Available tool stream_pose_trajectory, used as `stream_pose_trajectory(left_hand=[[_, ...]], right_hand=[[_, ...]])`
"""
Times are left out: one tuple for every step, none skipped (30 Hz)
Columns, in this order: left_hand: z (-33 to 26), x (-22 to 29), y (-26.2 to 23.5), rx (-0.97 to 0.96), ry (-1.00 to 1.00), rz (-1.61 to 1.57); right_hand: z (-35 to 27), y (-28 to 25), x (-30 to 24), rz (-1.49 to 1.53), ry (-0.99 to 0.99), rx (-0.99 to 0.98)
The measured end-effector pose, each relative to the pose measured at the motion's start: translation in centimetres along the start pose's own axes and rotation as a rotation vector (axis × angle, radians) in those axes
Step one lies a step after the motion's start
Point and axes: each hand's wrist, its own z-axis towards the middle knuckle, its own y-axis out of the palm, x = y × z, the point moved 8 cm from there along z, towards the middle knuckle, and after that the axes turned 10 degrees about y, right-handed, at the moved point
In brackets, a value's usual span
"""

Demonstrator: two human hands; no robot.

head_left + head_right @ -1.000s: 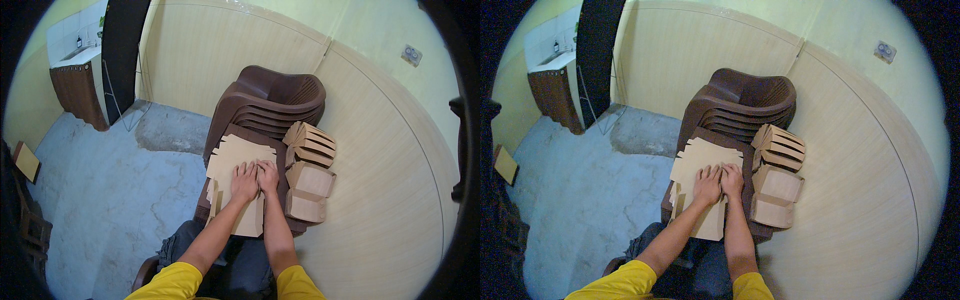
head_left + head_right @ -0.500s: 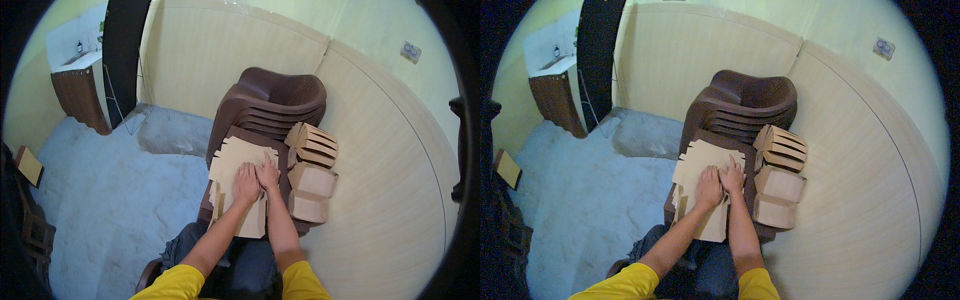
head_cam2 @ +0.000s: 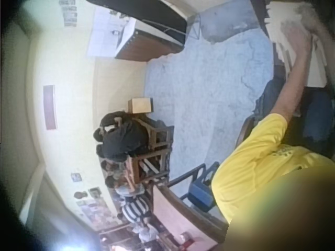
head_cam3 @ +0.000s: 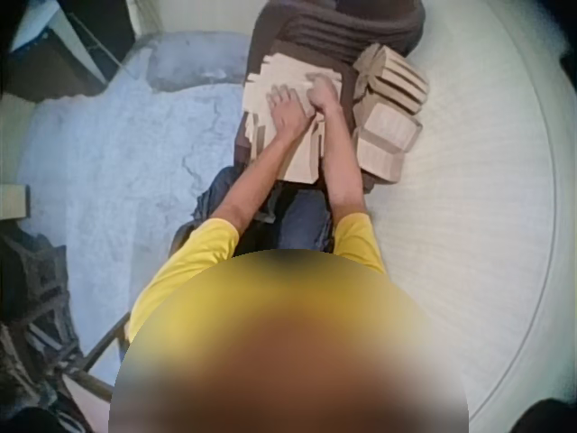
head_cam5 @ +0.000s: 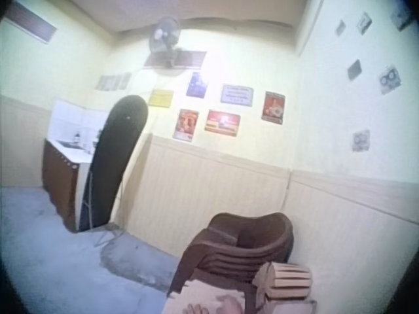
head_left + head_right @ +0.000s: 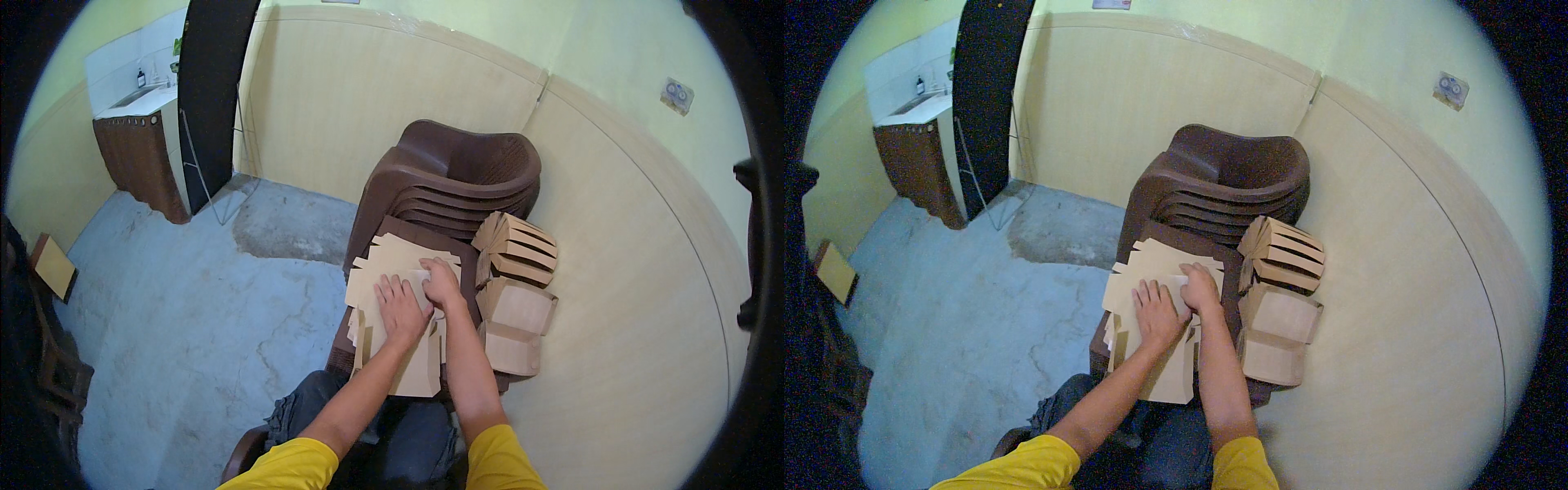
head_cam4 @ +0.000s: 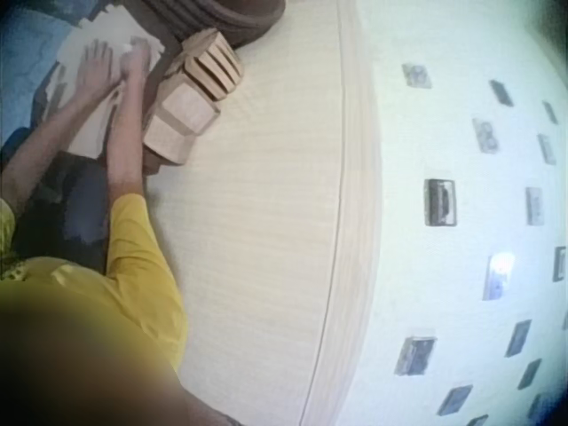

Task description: The person assembles flat cardboard pieces into small rectangular boxes by folding and interlocking tabs. Completed boxes are stacked on a brown plastic chair beside the work area.

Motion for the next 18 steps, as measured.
stream_pose_trajectory(left_hand=[[0.0, -0.1, 0.1, -0.033, 0.000, 0.017], [0.0, -0.1, -0.1, -0.008, -0.001, -0.017], [-0.1, -0.2, -0.1, -0.004, 0.004, -0.044], [-0.1, -0.1, -0.1, -0.005, 0.010, -0.051], [-0.2, 0.0, 0.0, -0.002, 0.018, -0.067], [-0.2, 0.1, 0.0, 0.001, 0.026, -0.064], [-0.2, 0.1, 0.1, -0.008, 0.027, -0.054], [-0.2, 0.1, 0.1, 0.002, 0.011, -0.061], [-0.1, -0.1, 0.1, 0.001, -0.011, -0.060], [-0.1, -0.3, 0.3, -0.018, -0.040, -0.077], [0.0, -0.3, 0.0, 0.011, -0.034, -0.089], [0.0, -0.4, -0.1, 0.024, -0.033, -0.118], [0.0, -0.3, -0.4, 0.058, -0.029, -0.146], [0.0, -0.1, -0.8, 0.078, 0.005, -0.111], [0.0, 0.3, -1.2, 0.119, 0.043, -0.077], [0.0, 0.6, -1.4, 0.130, 0.071, -0.033], [0.0, 0.4, -1.2, 0.111, 0.043, -0.039], [-0.1, 0.2, -0.7, 0.059, 0.003, -0.033]], right_hand=[[-0.1, 0.1, -0.3, 0.016, -0.029, -0.004], [-0.1, 0.3, -0.3, 0.019, -0.030, -0.033], [-0.2, 0.6, 0.0, 0.014, -0.001, -0.064], [-0.3, 0.4, -0.1, 0.078, -0.030, -0.052], [-0.6, 0.2, 0.1, 0.134, -0.026, -0.042], [-0.8, 0.1, 0.7, 0.180, 0.020, -0.047], [-1.0, -0.2, 0.5, 0.163, -0.034, -0.006], [-1.3, -0.2, 0.3, 0.140, -0.049, 0.016], [-1.4, -0.1, 0.4, 0.110, -0.033, 0.020], [-1.7, -0.2, 0.0, 0.101, -0.078, 0.043], [-2.0, -0.2, -0.2, 0.085, -0.091, 0.047], [-2.0, -0.1, -0.2, 0.055, -0.068, 0.037], [-2.3, -0.4, -0.7, 0.082, -0.119, 0.061], [-2.5, -0.6, -0.8, 0.095, -0.129, 0.069], [-2.7, -0.6, -0.8, 0.102, -0.122, 0.067], [-2.8, -0.9, -1.0, 0.119, -0.149, 0.089], [-3.0, -1.0, -1.0, 0.131, -0.159, 0.097], [-3.0, -0.9, -0.7, 0.136, -0.140, 0.089]])
